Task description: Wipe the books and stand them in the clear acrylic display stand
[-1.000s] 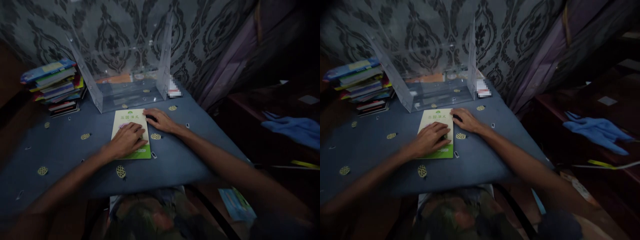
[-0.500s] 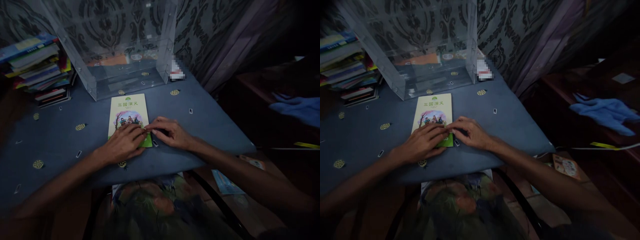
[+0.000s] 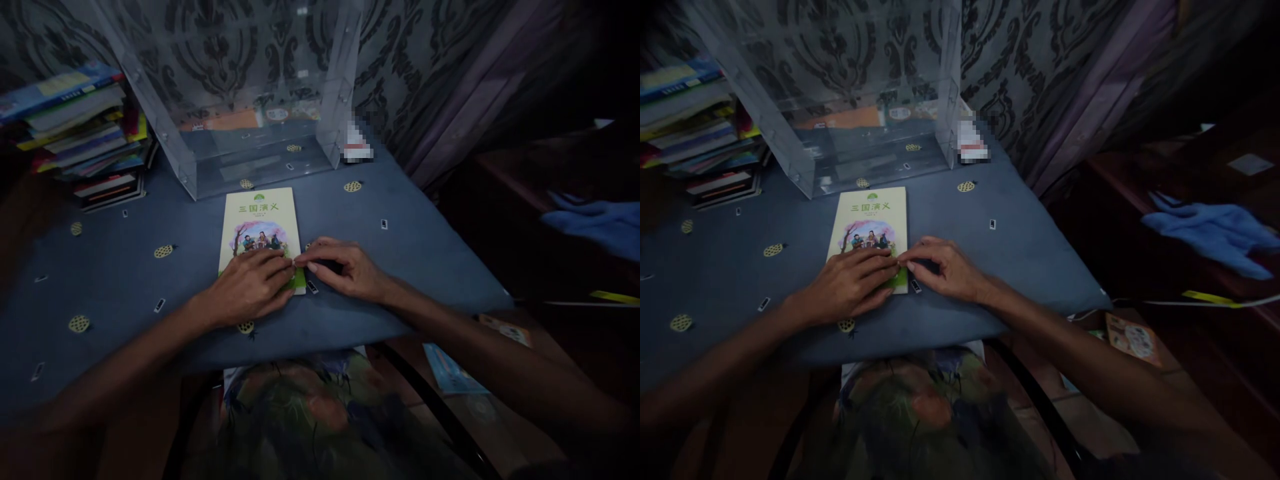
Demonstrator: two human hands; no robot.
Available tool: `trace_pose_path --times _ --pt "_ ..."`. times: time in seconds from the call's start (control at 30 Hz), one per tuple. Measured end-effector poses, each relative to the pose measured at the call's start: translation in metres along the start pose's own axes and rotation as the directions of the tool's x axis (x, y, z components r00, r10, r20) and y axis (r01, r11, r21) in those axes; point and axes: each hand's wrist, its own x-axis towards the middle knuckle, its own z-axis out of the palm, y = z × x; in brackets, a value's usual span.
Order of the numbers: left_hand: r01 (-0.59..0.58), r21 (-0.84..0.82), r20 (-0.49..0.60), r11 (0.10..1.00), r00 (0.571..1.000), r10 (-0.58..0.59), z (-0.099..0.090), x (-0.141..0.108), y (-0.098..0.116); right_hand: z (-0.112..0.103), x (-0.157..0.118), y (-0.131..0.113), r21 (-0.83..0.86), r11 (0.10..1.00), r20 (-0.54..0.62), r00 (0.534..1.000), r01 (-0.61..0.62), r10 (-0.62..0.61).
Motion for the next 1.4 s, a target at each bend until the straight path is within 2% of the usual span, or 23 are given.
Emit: trace_pose_path --times 0.13,0.3,0.4,0.5,0.6,0.73,0.87,0.97,1.1,1.23,1.4 --pt "0.005 -0.002 0.0 1.0 1.0 -0.005 0.002 -0.001 0.001 -0.003 0.015 0.009 -0.076 0.996 -0.004 0.999 0.047 -0.047" --pt "0.001 0.066 0.046 0.998 0.999 -0.004 0.004 0.002 0.007 -0.007 0.063 0.051 -0.324 0.94 0.043 0.994 0.111 -0.102" --pt "0.01 0.085 0.04 0.996 0.999 -0.013 0.005 0.004 0.012 -0.006 0.089 0.076 -0.419 0.907 -0.006 0.999 0.043 -0.05" --pt "0.03 0.064 0.005 0.998 1.0 -0.03 0.004 0.005 0.015 -0.004 0.097 0.088 -0.433 0.901 -0.038 0.999 0.011 -0.031" --pt "0.053 0.007 -0.007 0.999 0.999 -0.053 -0.001 0.004 0.012 -0.007 0.09 0.084 -0.471 0.882 -0.069 0.996 0.021 -0.061" --pt "0.135 -0.025 0.016 0.99 0.991 -0.135 -0.006 -0.001 -0.001 -0.018 0.064 0.067 -0.5 0.865 -0.15 0.988 -0.051 -0.028" --pt "0.277 0.044 0.044 0.96 0.959 -0.279 -0.004 0.001 -0.012 -0.025 0.039 0.051 -0.385 0.916 -0.181 0.982 -0.114 0.046" --pt "0.355 0.132 0.049 0.926 0.93 -0.363 -0.002 0.011 -0.011 -0.025 0.033 0.046 -0.327 0.937 -0.173 0.982 -0.125 0.07" --pt "0.369 0.21 0.104 0.905 0.912 -0.396 -0.002 0.027 -0.005 -0.023 0.036 0.046 -0.329 0.933 -0.206 0.975 -0.149 0.084" --pt "0.382 0.245 0.152 0.891 0.893 -0.424 -0.007 0.037 -0.002 -0.023 0.038 0.045 -0.299 0.946 -0.258 0.965 -0.124 0.045" --pt "0.361 0.25 0.156 0.899 0.901 -0.405 -0.01 0.039 -0.003 -0.023 0.035 0.042 -0.223 0.969 -0.301 0.953 -0.103 0.032"
